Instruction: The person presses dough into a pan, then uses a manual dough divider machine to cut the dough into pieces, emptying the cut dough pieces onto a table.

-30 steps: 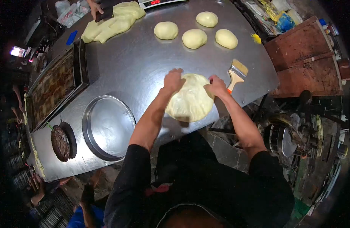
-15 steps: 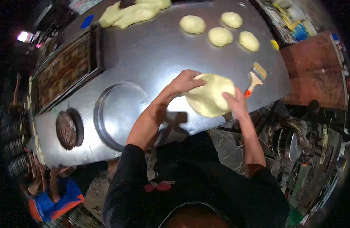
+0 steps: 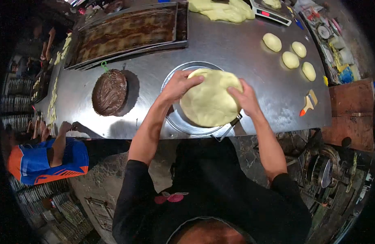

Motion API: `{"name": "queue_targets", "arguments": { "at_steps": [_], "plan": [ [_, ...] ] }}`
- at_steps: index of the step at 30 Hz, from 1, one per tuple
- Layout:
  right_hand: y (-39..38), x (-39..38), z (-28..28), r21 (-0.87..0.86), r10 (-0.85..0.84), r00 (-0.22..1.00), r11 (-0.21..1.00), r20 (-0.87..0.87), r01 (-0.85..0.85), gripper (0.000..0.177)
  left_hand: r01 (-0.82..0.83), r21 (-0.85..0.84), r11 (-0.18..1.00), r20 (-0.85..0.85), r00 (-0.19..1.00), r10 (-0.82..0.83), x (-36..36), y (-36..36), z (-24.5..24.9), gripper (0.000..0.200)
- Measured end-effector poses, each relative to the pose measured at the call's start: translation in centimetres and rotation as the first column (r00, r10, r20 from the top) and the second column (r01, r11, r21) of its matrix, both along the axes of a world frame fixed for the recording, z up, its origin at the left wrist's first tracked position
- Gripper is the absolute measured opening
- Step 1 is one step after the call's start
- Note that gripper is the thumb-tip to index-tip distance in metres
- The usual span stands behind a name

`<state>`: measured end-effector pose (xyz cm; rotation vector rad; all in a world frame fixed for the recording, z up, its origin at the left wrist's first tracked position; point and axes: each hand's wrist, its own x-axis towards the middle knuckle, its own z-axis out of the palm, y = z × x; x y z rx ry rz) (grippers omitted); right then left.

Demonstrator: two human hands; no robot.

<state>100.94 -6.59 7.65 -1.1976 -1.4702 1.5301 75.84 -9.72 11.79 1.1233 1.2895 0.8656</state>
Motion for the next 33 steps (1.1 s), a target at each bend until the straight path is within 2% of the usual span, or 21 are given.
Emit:
{"name": "queue_targets", "arguments": {
  "at_steps": [2,3,4,6,8,9,11,12,14,16,18,19,20,22,23,27,28,30,31,32,33],
  "plan": [
    [2.0,-2.5,-3.8,-0.064,0.189,0.954,0.982,0.234,-0.178,0.047,-0.098,-0.160,0.982,0.031,0.994,0.104,-1.8,-0.6,-2.8,0.038],
    [2.1,-4.1,-4.6,0.007,0.169,0.882,0.981,0.440,-0.192,0.054,-0.036,-0.079,0.996,-0.381,0.925,0.003,-2.0,-1.0,-2.5,0.051],
    [2.2,-6.2,-5.4,0.077,0.124,0.773,0.973,0.622,-0.218,0.061,0.031,0.340,0.940,-0.746,0.618,0.250,-2.8,-1.2,-9.9,0.064],
    [1.8,-10.8,-10.0,0.435,-0.120,0.801,0.881,0.587,-0.187,0.067,0.292,0.376,0.879,-0.888,0.386,0.252,-2.6,-1.6,-12.6,0.073],
    [-0.5,-14.7,-10.6,0.381,-0.105,0.632,0.868,0.768,-0.319,0.071,0.558,0.272,0.784,-0.945,0.308,0.109,-2.5,-2.2,-17.8,0.076],
    [-1.4,-13.6,-12.3,0.436,-0.134,0.606,0.815,0.784,-0.383,0.070,0.559,0.336,0.758,-0.936,0.289,0.202,-1.5,-4.7,-16.5,0.077],
    [-0.5,-11.6,-13.3,0.485,-0.178,0.578,0.759,0.797,-0.434,0.069,0.471,0.349,0.810,-0.918,0.345,0.194,0.8,-7.6,-16.1,0.077],
    [-0.1,-10.2,-12.6,0.477,-0.084,0.592,0.687,0.801,-0.548,0.069,0.366,0.345,0.864,-0.896,0.401,0.189,2.4,-9.1,-16.2,0.077],
    [-0.1,-7.9,-12.3,0.429,0.125,0.605,0.595,0.786,-0.680,0.064,0.365,0.272,0.890,-0.911,0.394,0.117,5.1,-12.0,-15.8,0.076],
    [2.4,-6.3,-9.1,0.031,0.550,0.757,0.802,0.354,-0.597,0.059,0.368,0.212,0.905,-0.924,0.377,0.064,5.9,-12.5,-14.4,0.076],
    [-1.4,-6.7,-7.5,0.219,0.110,0.880,0.948,0.462,-0.233,0.056,0.381,0.017,0.924,-0.857,0.482,-0.183,5.3,-9.1,-13.4,0.072],
    [-3.1,-7.3,-9.3,0.328,-0.010,0.822,0.920,0.570,-0.216,0.058,0.494,0.447,0.746,-0.865,0.452,0.219,5.3,-7.2,-14.9,0.068],
    [-5.1,-6.9,-10.9,0.314,-0.054,0.727,0.922,0.684,-0.227,0.063,0.523,0.305,0.796,-0.903,0.425,0.066,5.6,-5.0,-17.7,0.067],
    [-6.3,-2.7,-12.6,0.379,-0.067,0.589,0.821,0.806,-0.426,0.069,0.572,0.386,0.724,-0.881,0.461,0.105,4.2,-5.0,-16.5,0.073],
    [-5.1,-1.8,-12.5,0.294,-0.014,0.512,0.831,0.859,-0.471,0.071,0.557,0.324,0.765,-0.904,0.420,0.077,4.3,-5.4,-16.5,0.077],
    [0.2,-0.3,-10.4,0.219,0.299,0.658,0.781,0.691,-0.584,0.058,0.444,0.250,0.860,-0.930,0.359,0.085,5.7,-7.8,-14.4,0.075],
    [-0.3,-0.7,-9.5,0.228,0.284,0.664,0.787,0.691,-0.574,0.058,0.456,0.256,0.853,-0.930,0.357,0.089,5.6,-7.8,-14.5,0.075],
    [-1.5,-2.7,-6.6,0.244,-0.017,0.858,0.961,0.513,-0.127,0.054,0.448,0.317,0.836,-0.909,0.395,0.132,5.7,-6.5,-15.0,0.058],
    [-3.2,-3.6,-8.0,0.342,-0.102,0.772,0.927,0.628,-0.156,0.060,0.605,0.431,0.670,-0.896,0.377,0.236,6.2,-4.5,-14.9,0.073],
    [-5.2,-4.1,-10.3,0.344,-0.157,0.738,0.933,0.656,-0.106,0.065,0.611,0.413,0.676,-0.902,0.376,0.211,5.8,-4.7,-15.4,0.073],
    [-6.4,-2.6,-12.0,0.359,-0.126,0.662,0.905,0.739,-0.228,0.066,0.637,0.418,0.647,-0.888,0.437,0.144,5.2,-4.1,-15.8,0.064]
  ]
}}
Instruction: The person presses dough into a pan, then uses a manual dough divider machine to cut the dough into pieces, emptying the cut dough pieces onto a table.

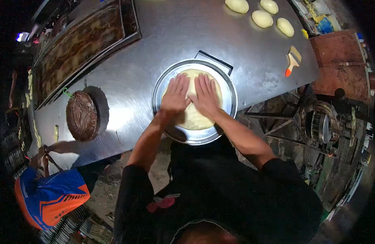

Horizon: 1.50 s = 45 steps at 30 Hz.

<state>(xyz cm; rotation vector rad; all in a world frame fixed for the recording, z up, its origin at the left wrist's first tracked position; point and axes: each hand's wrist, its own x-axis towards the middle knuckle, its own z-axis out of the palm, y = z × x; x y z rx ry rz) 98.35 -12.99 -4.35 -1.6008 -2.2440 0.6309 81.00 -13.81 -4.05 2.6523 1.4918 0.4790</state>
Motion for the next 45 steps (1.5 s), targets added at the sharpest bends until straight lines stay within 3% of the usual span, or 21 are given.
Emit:
{"name": "queue_targets", "arguments": {
  "at_steps": [3,5,6,8,10,12,15,17,19,20,22,27,30,31,33,36,37,39,41,44,45],
  "plan": [
    [2.1,3.2,-0.3,0.037,0.139,0.980,0.989,0.144,-0.146,0.064,-0.067,-0.021,0.998,0.073,0.995,0.068,0.7,1.6,0.6,0.058],
    [6.2,4.0,0.7,-0.141,0.400,0.916,0.906,-0.027,-0.400,0.064,-0.175,-0.056,0.983,0.079,0.981,0.179,1.1,-1.7,1.3,0.059],
    [8.3,4.0,1.9,-0.329,0.294,0.897,0.855,-0.329,-0.401,0.059,-0.250,-0.118,0.961,-0.015,0.968,0.250,1.2,-2.2,1.5,0.063],
    [6.4,0.7,3.2,-0.226,0.059,0.962,0.966,-0.268,-0.123,0.059,-0.302,-0.216,0.928,-0.150,0.950,0.274,1.6,-1.5,2.1,0.058],
    [3.1,-1.4,2.3,-0.020,-0.207,0.977,0.978,-0.051,0.206,0.067,-0.029,0.036,0.999,-0.054,0.998,0.031,2.0,2.0,-0.2,0.065],
    [0.5,2.1,-1.0,0.059,-0.151,0.988,0.987,0.036,0.149,0.068,0.108,0.054,0.993,-0.068,0.992,-0.104,1.7,2.7,-1.9,0.067],
    [3.3,5.3,-1.2,0.107,0.078,0.986,0.990,0.145,-0.094,0.073,-0.103,-0.084,0.991,0.020,0.994,0.105,1.9,-1.5,-0.2,0.065],
    [7.0,6.6,-1.0,-0.150,0.196,0.970,0.965,-0.144,-0.217,0.066,-0.252,-0.164,0.954,-0.036,0.968,0.249,2.4,-2.2,0.0,0.065],
    [5.9,3.9,2.9,-0.123,-0.090,0.973,0.990,-0.211,0.065,0.055,-0.267,-0.344,0.900,-0.163,0.961,0.223,3.1,-1.1,2.2,0.064],
    [4.9,2.5,0.6,0.097,-0.101,0.989,0.989,-0.107,0.111,0.057,-0.105,-0.189,0.976,-0.149,0.986,0.077,4.1,1.0,1.8,0.062],
    [1.7,2.0,0.4,0.072,-0.174,0.985,0.982,0.014,0.173,0.061,0.196,0.010,0.981,-0.111,0.975,-0.193,4.6,4.7,-2.5,0.060],
    [3.5,8.1,-0.5,0.085,0.121,0.992,0.989,0.034,-0.123,0.059,0.059,-0.066,0.996,-0.026,0.998,-0.061,4.2,0.6,0.4,0.068],
    [5.4,6.4,1.7,-0.107,-0.026,0.991,0.994,-0.134,0.012,0.056,-0.080,-0.106,0.991,-0.054,0.996,0.074,5.6,2.4,0.7,0.054],
    [4.8,5.6,2.2,-0.149,-0.139,0.980,0.982,-0.142,0.118,0.056,0.057,-0.069,0.996,0.017,0.998,-0.056,6.9,4.2,0.9,0.060],
    [2.8,6.1,0.4,-0.029,-0.183,0.983,0.983,0.002,0.183,0.060,0.260,-0.092,0.961,0.070,0.965,-0.254,6.6,6.3,-1.0,0.066],
    [3.8,10.1,-0.7,0.019,0.060,0.951,0.997,0.304,-0.069,0.067,0.114,-0.062,0.992,0.003,0.993,-0.114,6.5,4.6,-1.4,0.072],
    [5.2,10.8,-0.9,0.076,0.134,0.952,0.984,0.277,-0.160,0.062,0.120,-0.089,0.989,-0.003,0.993,-0.121,6.2,2.7,-1.5,0.072],
    [8.5,10.6,1.7,-0.245,0.125,0.977,0.955,-0.174,-0.166,0.056,-0.049,0.001,0.999,0.014,0.999,0.049,6.6,2.2,-1.4,0.072],
    [7.1,7.7,5.2,-0.209,-0.217,0.959,0.962,-0.184,0.177,0.054,-0.206,-0.272,0.940,-0.259,0.956,0.134,6.5,1.5,1.6,0.068],
    [2.9,5.5,1.4,0.028,-0.284,0.957,0.959,0.063,0.282,0.062,0.203,-0.031,0.979,-0.186,0.961,-0.205,7.4,5.1,0.5,0.066],
    [1.9,6.8,-0.6,0.153,-0.251,0.954,0.962,0.165,0.227,0.064,0.167,-0.102,0.981,-0.025,0.985,-0.170,6.7,5.6,-1.1,0.067]
  ]
}}
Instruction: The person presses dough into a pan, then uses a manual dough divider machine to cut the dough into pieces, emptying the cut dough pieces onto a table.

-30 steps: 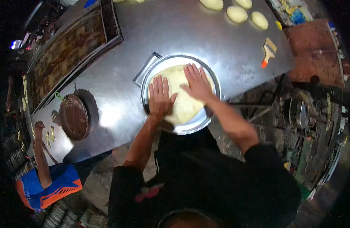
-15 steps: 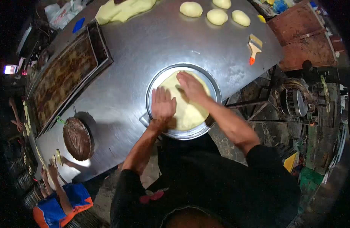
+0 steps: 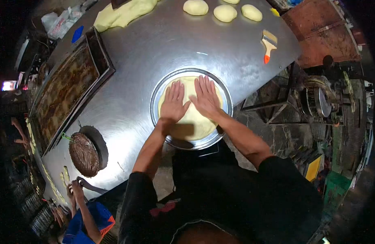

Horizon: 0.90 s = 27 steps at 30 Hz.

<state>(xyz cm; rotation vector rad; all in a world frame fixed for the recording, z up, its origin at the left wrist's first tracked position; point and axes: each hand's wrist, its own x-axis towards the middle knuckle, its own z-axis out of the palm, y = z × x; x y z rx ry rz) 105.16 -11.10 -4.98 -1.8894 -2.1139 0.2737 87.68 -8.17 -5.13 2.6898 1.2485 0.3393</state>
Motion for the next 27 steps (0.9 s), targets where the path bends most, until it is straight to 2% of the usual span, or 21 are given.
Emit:
{"name": "queue_targets", "arguments": {
  "at_steps": [2,3,4,5,6,8,9,10,13,14,15,16,18,19,20,22,23,25,26,27],
  "plan": [
    [1.6,2.1,-0.2,0.012,0.048,0.999,0.999,-0.002,-0.048,0.063,-0.047,-0.038,0.998,0.033,0.998,0.048,-0.7,-1.1,-0.2,0.072],
    [2.5,2.6,0.0,-0.014,0.165,0.985,0.986,-0.052,-0.166,0.061,-0.048,-0.056,0.997,0.024,0.998,0.049,-1.0,-2.7,0.1,0.072],
    [2.4,2.8,0.3,-0.032,0.276,0.955,0.959,-0.107,-0.281,0.058,-0.124,-0.041,0.991,0.032,0.992,0.125,-1.2,-4.3,0.5,0.071],
    [3.5,2.9,2.1,-0.259,0.264,0.926,0.907,-0.270,-0.333,0.058,-0.202,0.006,0.979,0.059,0.978,0.201,-0.8,-3.8,1.1,0.069],
    [3.9,1.9,4.1,-0.355,0.190,0.953,0.896,-0.234,-0.266,0.060,-0.194,0.027,0.981,0.065,0.979,0.192,-0.5,-2.7,1.6,0.069],
    [2.0,-0.9,3.8,-0.227,0.054,0.995,0.971,-0.078,-0.071,0.061,-0.042,0.108,0.993,-0.017,0.999,0.044,0.2,-2.3,2.3,0.068],
    [0.4,-1.1,1.4,-0.143,0.025,0.994,0.989,-0.107,-0.040,0.064,0.157,0.194,0.968,-0.071,0.987,-0.146,0.5,-0.7,2.8,0.067],
    [-0.9,0.4,-0.5,-0.027,0.141,0.988,0.989,-0.064,-0.143,0.064,0.143,-0.051,0.988,-0.005,0.990,-0.143,0.4,0.4,1.0,0.065],
    [1.2,3.0,0.0,-0.104,0.273,0.962,0.957,0.008,-0.271,0.063,0.070,-0.013,0.997,0.063,0.996,-0.069,-0.2,-0.9,0.6,0.063],
    [2.0,3.5,0.3,-0.128,0.344,0.939,0.932,0.004,-0.341,0.062,-0.027,-0.028,0.999,0.054,0.998,0.028,-0.3,-2.5,1.2,0.063],
    [3.2,4.2,1.0,-0.201,0.357,0.907,0.893,-0.223,-0.402,0.059,-0.130,-0.002,0.991,0.058,0.990,0.130,0.2,-2.4,1.8,0.063],
    [3.7,4.1,1.7,-0.181,0.365,0.907,0.897,-0.211,-0.403,0.059,-0.132,0.021,0.991,0.064,0.989,0.131,0.5,-2.3,2.1,0.063],
    [2.8,2.4,3.6,-0.297,-0.010,0.905,0.946,-0.426,-0.129,0.060,-0.239,-0.039,0.970,-0.154,0.961,0.231,0.7,-2.9,2.0,0.062],
    [1.8,1.1,4.5,-0.231,-0.026,0.937,0.971,-0.348,-0.059,0.063,-0.116,0.071,0.991,0.010,0.993,0.115,1.6,-2.1,1.5,0.061],
    [0.4,0.5,2.5,-0.203,-0.057,0.969,0.979,-0.242,0.006,0.063,0.128,0.193,0.973,-0.022,0.992,-0.126,1.6,-0.5,2.1,0.063],
    [-1.3,3.0,-0.2,-0.016,0.147,0.989,0.989,0.012,-0.147,0.060,0.080,0.073,0.994,0.111,0.990,-0.088,1.0,0.0,0.6,0.062],
    [0.5,3.7,-0.1,-0.009,0.154,0.988,0.988,0.019,-0.154,0.060,0.073,0.082,0.994,0.116,0.990,-0.082,1.5,0.7,1.0,0.062],
    [1.8,4.3,0.3,-0.086,0.318,0.946,0.943,-0.055,-0.322,0.056,-0.091,0.011,0.996,0.086,0.992,0.090,1.3,-1.9,2.5,0.058],
    [2.9,4.8,0.2,-0.142,0.349,0.912,0.913,-0.217,-0.383,0.054,-0.097,0.017,0.995,0.085,0.992,0.095,1.0,-2.7,2.4,0.058],
    [3.0,4.2,1.4,-0.196,0.235,0.927,0.934,-0.292,-0.298,0.053,-0.168,-0.011,0.986,-0.007,0.986,0.167,0.6,-3.7,2.3,0.061]
  ]
}}
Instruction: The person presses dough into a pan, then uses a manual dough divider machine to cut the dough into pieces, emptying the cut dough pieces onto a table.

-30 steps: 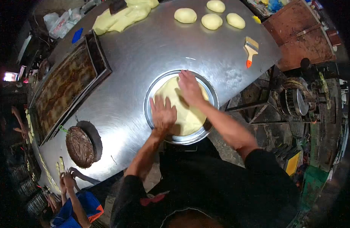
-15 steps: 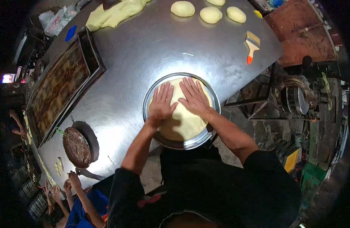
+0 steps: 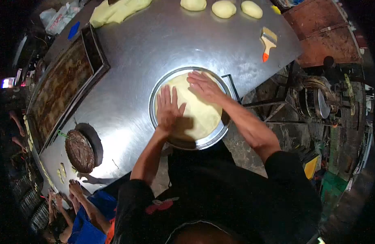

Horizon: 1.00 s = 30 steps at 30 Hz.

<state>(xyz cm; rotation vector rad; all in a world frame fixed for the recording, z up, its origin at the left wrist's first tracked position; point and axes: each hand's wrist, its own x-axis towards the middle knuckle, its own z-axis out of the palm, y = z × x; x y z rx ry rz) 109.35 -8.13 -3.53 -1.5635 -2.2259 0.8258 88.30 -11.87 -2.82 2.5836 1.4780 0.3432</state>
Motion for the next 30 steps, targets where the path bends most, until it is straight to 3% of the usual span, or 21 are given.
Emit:
{"name": "queue_targets", "arguments": {
  "at_steps": [1,2,3,5,7,9,10,11,13,14,15,16,17,19,20,21,24,25,27,29,30],
  "plan": [
    [-0.1,-0.9,1.2,-0.071,-0.108,0.993,0.992,-0.050,0.105,0.052,-0.069,-0.028,0.997,-0.083,0.994,0.066,0.0,0.3,-0.3,0.063],
    [-1.4,-2.4,2.8,0.005,-0.246,0.969,0.969,-0.030,0.246,0.055,-0.039,0.004,0.999,-0.090,0.995,0.039,0.4,0.8,-0.3,0.068],
    [-2.7,-3.6,1.1,0.109,-0.295,0.949,0.953,0.116,0.283,0.060,-0.044,-0.003,0.999,-0.090,0.995,0.044,0.6,1.4,-0.6,0.068],
    [-4.6,-1.9,-1.1,0.212,-0.207,0.946,0.965,0.249,0.155,0.065,0.217,0.047,0.975,0.021,0.976,-0.218,0.3,3.2,-1.0,0.069],
    [-3.0,-0.4,-1.6,0.236,-0.193,0.951,0.962,0.243,0.135,0.063,0.169,0.066,0.983,0.014,0.985,-0.171,0.2,2.6,-1.8,0.070],
    [-1.1,0.5,-0.8,0.143,0.044,0.998,0.988,0.049,-0.051,0.057,-0.035,0.021,0.999,0.012,0.999,0.035,0.2,0.6,-1.1,0.070],
    [-0.2,0.7,0.4,-0.057,0.042,0.999,0.997,-0.034,-0.044,0.051,-0.108,-0.039,0.993,0.021,0.994,0.108,-0.2,-0.1,-1.1,0.071],
    [-0.3,0.2,1.8,-0.148,-0.091,0.987,0.986,-0.129,0.071,0.054,-0.176,-0.122,0.977,-0.131,0.978,0.160,-0.2,-0.2,-1.1,0.072],
    [-2.3,-2.2,1.8,0.043,-0.218,0.975,0.975,0.042,0.216,0.060,0.032,0.059,0.998,-0.025,0.999,-0.030,1.0,1.5,-0.3,0.073],
    [-3.4,-2.3,0.0,0.075,-0.222,0.969,0.974,0.108,0.215,0.066,0.040,0.039,0.998,-0.027,0.999,-0.039,0.8,1.3,-0.8,0.073],
    [-4.2,-0.8,-0.6,0.211,-0.089,0.964,0.977,0.252,0.035,0.068,0.116,0.014,0.993,0.006,0.993,-0.116,0.3,2.1,-1.4,0.073],
    [-3.6,0.1,-1.3,0.230,-0.055,0.964,0.973,0.260,-0.006,0.065,0.179,0.005,0.984,0.043,0.983,-0.179,0.2,3.0,-1.7,0.073],
    [-2.8,0.6,-1.5,0.247,-0.019,0.963,0.968,0.267,-0.049,0.063,0.170,0.011,0.985,0.042,0.984,-0.171,0.5,3.3,-1.6,0.073],
    [-0.4,0.9,-0.2,0.114,0.111,0.991,0.986,0.076,-0.119,0.056,-0.056,0.005,0.998,0.040,0.998,0.055,0.5,0.8,-1.1,0.072],
    [0.4,0.6,1.3,-0.122,0.097,0.995,0.987,-0.036,-0.101,0.051,-0.134,-0.023,0.991,0.029,0.990,0.135,0.4,0.2,-1.6,0.073],
    [0.3,-0.3,3.9,-0.190,-0.015,0.998,0.982,-0.064,0.003,0.053,-0.209,-0.103,0.972,-0.098,0.975,0.199,0.3,-0.2,-1.4,0.072],
    [-2.9,-2.5,0.4,0.024,-0.203,0.965,0.979,0.164,0.202,0.063,0.066,0.056,0.996,-0.016,0.998,-0.065,0.8,1.6,-0.7,0.071],
    [-3.4,-0.6,-0.5,0.121,-0.042,0.953,0.993,0.300,0.006,0.065,0.183,0.072,0.980,-0.017,0.983,-0.183,0.6,2.9,-0.7,0.071],
    [-1.8,0.7,-0.6,0.185,0.025,0.957,0.979,0.289,-0.081,0.061,0.132,0.063,0.989,0.053,0.989,-0.136,0.9,2.4,-1.4,0.071],
    [0.9,1.1,-1.1,0.113,0.177,0.979,0.975,0.104,-0.189,0.053,-0.137,-0.011,0.991,-0.011,0.991,0.136,1.1,-0.1,-1.4,0.069],
    [1.9,0.7,0.8,-0.010,0.192,0.981,0.981,0.002,-0.192,0.049,-0.192,-0.076,0.978,-0.061,0.980,0.188,0.9,-0.8,-0.8,0.068]
  ]
}}
